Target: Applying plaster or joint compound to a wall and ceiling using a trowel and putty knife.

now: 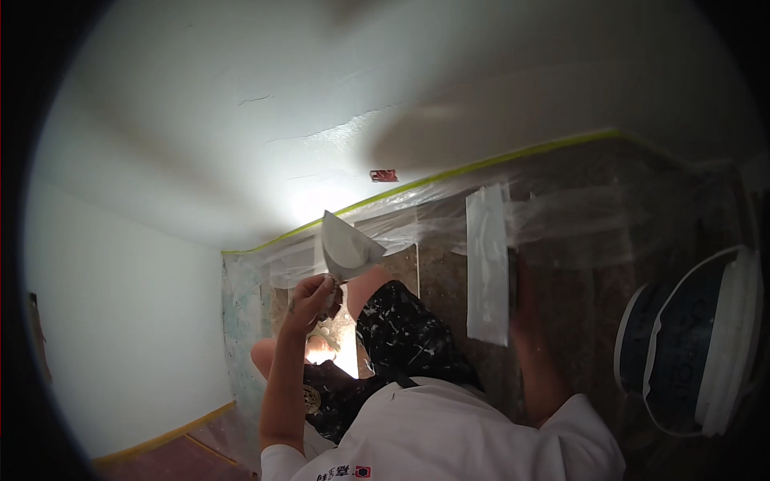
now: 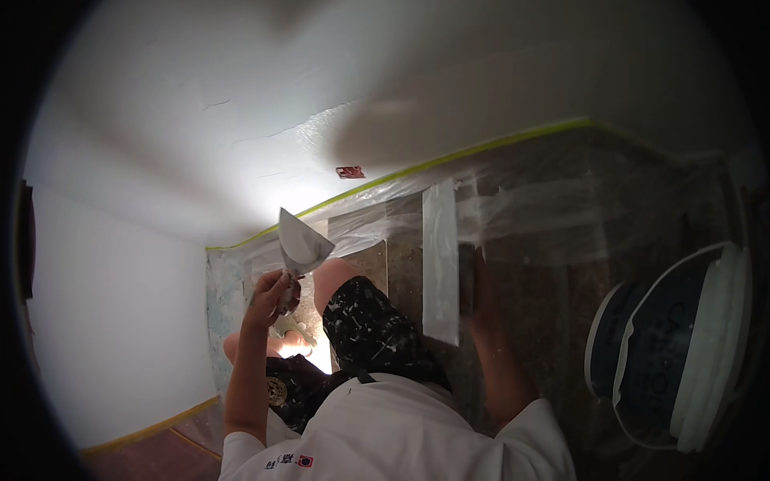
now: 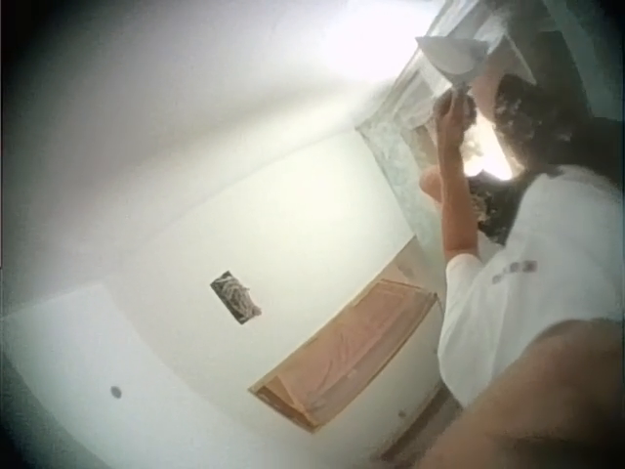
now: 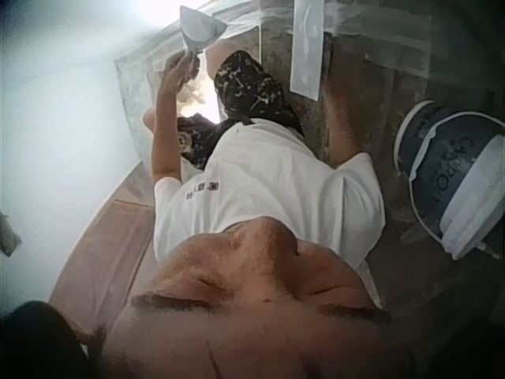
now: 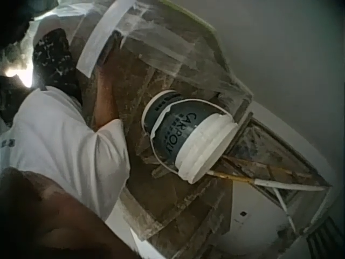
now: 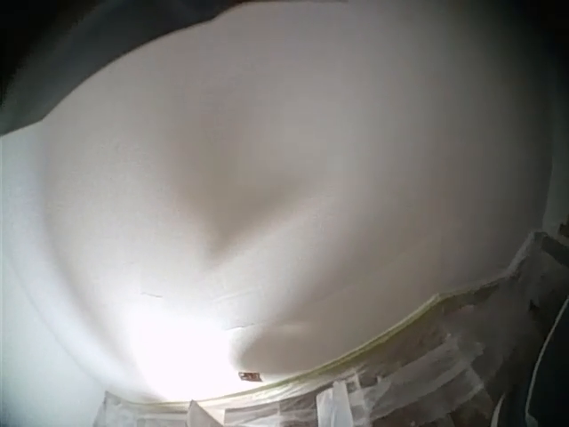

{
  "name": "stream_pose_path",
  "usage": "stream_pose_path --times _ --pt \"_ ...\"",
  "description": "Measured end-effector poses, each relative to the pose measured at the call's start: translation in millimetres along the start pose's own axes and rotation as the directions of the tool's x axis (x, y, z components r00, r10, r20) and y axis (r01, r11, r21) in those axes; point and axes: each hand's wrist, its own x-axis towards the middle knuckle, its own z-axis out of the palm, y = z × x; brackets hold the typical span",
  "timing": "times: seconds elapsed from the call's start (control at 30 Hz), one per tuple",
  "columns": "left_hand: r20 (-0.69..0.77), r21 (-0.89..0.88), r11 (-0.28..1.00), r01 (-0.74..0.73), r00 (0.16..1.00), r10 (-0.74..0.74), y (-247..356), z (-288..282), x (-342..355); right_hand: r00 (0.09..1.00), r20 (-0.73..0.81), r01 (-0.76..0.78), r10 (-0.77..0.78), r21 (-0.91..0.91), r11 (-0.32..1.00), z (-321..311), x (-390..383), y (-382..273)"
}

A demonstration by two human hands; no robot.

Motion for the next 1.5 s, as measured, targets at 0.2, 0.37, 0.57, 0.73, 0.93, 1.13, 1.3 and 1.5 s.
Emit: stream_pose_path --times 0.2,0.37,0.57,0.73,0.93,1.13,1.3,1.5 --pt "0.198 -0.066 0.997 0.038 0.980 -0.025 2.0 27.1 -2.3 0.996 0.047 0.080 -0.078 -0.059 0.995 7.4 -1.7 31.4" --pt "0.250 -0.023 0.991 0.132 0.961 -0.122 -11.5 49.3 1.9 0.941 0.127 -0.336 0.315 0.225 0.914 -4.0 16.5 38.6" --pt "0.249 -0.175 0.977 0.126 0.965 -0.079 -21.2 34.0 -6.7 0.957 0.062 -0.181 0.284 -0.636 0.750 -4.1 47.0 32.6" --pt "-0.063 -0.001 0.997 0.082 0.995 -0.082 9.0 49.4 -2.3 0.980 0.179 0.142 -0.090 -0.302 0.943 31.5 33.1 34.1" --pt "-0.274 0.190 0.979 -0.080 0.953 0.131 21.8 62.6 9.2 0.847 0.521 -0.100 0.103 -0.035 0.994 50.9 17.2 32.0" --pt "-0.071 0.770 0.535 -0.348 0.786 0.614 45.6 70.2 9.3 0.516 0.807 0.805 -0.287 -0.572 -0.160 115.5 7.0 19.4" --pt "0.230 0.681 0.442 -0.583 0.744 0.628 63.6 77.4 3.3 0.479 0.873 0.831 -0.097 -0.486 -0.271 125.2 17.9 17.6" --pt "0.573 0.756 -0.156 -0.635 0.529 0.625 67.6 38.8 13.2 0.415 0.907 0.876 0.073 -0.376 -0.303 100.0 28.2 31.5"
